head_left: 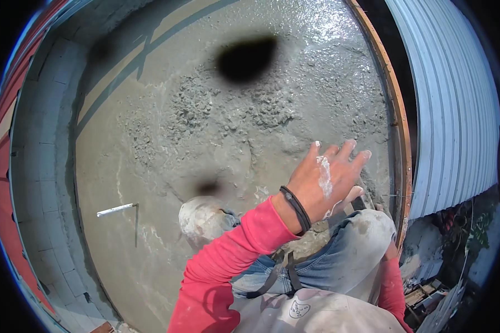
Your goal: The person receives buckets of wet concrete from a worker below, pours the concrete onto the surface, and levels and smooths it using a straightedge and a float.
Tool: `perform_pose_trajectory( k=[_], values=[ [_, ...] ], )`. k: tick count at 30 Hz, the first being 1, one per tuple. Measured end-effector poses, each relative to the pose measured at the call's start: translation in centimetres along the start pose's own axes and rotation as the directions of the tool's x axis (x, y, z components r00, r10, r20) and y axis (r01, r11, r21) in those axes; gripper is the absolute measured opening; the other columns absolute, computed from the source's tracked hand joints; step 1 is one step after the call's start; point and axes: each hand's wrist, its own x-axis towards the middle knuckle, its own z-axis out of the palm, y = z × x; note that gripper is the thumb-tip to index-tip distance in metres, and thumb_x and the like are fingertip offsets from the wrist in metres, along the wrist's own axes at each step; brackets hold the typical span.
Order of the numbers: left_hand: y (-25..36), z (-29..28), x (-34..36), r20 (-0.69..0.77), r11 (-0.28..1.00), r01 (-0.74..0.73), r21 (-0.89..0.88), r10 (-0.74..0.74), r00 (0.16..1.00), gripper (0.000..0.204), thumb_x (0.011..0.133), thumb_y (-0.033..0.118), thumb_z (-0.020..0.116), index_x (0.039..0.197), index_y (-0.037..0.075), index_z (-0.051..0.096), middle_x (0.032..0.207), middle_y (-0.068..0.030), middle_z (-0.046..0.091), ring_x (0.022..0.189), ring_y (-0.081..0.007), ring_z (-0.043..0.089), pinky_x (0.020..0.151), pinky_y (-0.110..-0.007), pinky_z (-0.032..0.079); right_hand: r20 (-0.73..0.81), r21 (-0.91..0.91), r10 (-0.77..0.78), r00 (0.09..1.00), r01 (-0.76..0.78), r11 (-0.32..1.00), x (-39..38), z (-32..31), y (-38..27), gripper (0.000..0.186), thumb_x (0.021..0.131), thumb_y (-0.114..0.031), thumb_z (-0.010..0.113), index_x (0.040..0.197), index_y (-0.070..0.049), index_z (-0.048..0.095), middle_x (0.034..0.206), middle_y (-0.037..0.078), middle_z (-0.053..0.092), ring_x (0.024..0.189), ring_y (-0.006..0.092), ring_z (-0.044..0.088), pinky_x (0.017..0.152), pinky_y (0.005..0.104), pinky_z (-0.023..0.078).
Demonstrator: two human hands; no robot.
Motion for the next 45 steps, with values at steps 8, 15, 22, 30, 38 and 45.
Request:
perform_pose_trajectory(
  k=[8, 15, 22, 30, 38, 45],
  values=[
    [-3.3, 2.3, 1.1, -0.28, 0.992, -0.057, -0.109, 0.024, 0.96, 0.048, 0.087, 0.025, 0.067, 0.13, 0.007, 0.054, 0.131, -0.0172, 0.053, 0.104, -0.0302, 0.063, 0.089, -0.042, 0.046, 0.616, -0.533, -0.163, 0.771, 0.56, 0.634, 26.6, 12.6, -10.8, 0.052, 0.092, -0.023, 0.058, 0.141, -0.013, 0.043, 0.111, 0.022, 0.066, 0.096, 0.0347, 0.066, 0.079, 0.0443, 0.053],
    [-3.6, 0.6, 1.6, -0.344, 0.974, -0.073, -0.216, -0.006, 0.939, 0.044, 0.086, 0.024, 0.068, 0.125, 0.006, 0.058, 0.129, -0.0183, 0.054, 0.104, -0.0308, 0.062, 0.087, -0.043, 0.048, 0.379, -0.454, -0.413, 0.828, 0.555, 0.696, 36.2, 18.7, -11.4, 0.059, 0.091, -0.021, 0.057, 0.148, -0.021, 0.04, 0.107, 0.026, 0.065, 0.092, 0.0436, 0.064, 0.078, 0.0512, 0.051],
    [-3.6, -0.6, 1.6, -0.329, 0.966, -0.101, -0.239, 0.017, 0.944, 0.046, 0.084, 0.021, 0.07, 0.125, 0.006, 0.057, 0.13, -0.0174, 0.054, 0.105, -0.0303, 0.063, 0.09, -0.043, 0.048, -0.079, -0.543, -0.255, 0.964, 0.173, 0.822, 39.6, 18.8, -12.2, 0.052, 0.094, -0.026, 0.056, 0.144, -0.022, 0.045, 0.102, 0.022, 0.068, 0.094, 0.0439, 0.065, 0.082, 0.0518, 0.052],
    [-3.4, -1.2, 1.0, -0.319, 0.969, -0.152, -0.194, 0.085, 0.944, 0.049, 0.084, 0.023, 0.068, 0.128, 0.006, 0.054, 0.132, -0.0176, 0.054, 0.099, -0.026, 0.063, 0.088, -0.042, 0.049, -0.439, -0.401, -0.054, 0.897, -0.141, 0.905, 38.8, 11.2, -8.8, 0.051, 0.091, -0.022, 0.06, 0.14, -0.011, 0.049, 0.108, 0.027, 0.066, 0.099, 0.0456, 0.064, 0.084, 0.053, 0.051],
    [-2.8, 0.4, 1.8, -0.17, 0.971, -0.133, -0.201, 0.1, 0.98, 0.047, 0.085, 0.023, 0.068, 0.128, 0.007, 0.055, 0.134, -0.017, 0.052, 0.105, -0.0271, 0.062, 0.091, -0.043, 0.047, -0.244, 0.011, -0.044, 0.969, 0.048, 0.999, 37.7, 17.3, -10.1, 0.053, 0.083, -0.022, 0.063, 0.131, 0.0, 0.055, 0.108, 0.031, 0.064, 0.101, 0.045, 0.063, 0.088, 0.0456, 0.05],
    [-1.6, 0.5, 1.8, -0.026, 0.99, -0.086, -0.108, 0.084, 0.996, 0.048, 0.085, 0.024, 0.071, 0.127, 0.008, 0.056, 0.134, -0.017, 0.052, 0.103, -0.0273, 0.063, 0.088, -0.043, 0.047, -0.556, -0.154, -0.153, 0.817, 0.08, 0.985, 47.0, 14.4, -5.3, 0.046, 0.08, -0.026, 0.063, 0.118, 0.0, 0.063, 0.096, 0.027, 0.068, 0.091, 0.0438, 0.066, 0.083, 0.0499, 0.053]
  ],
)
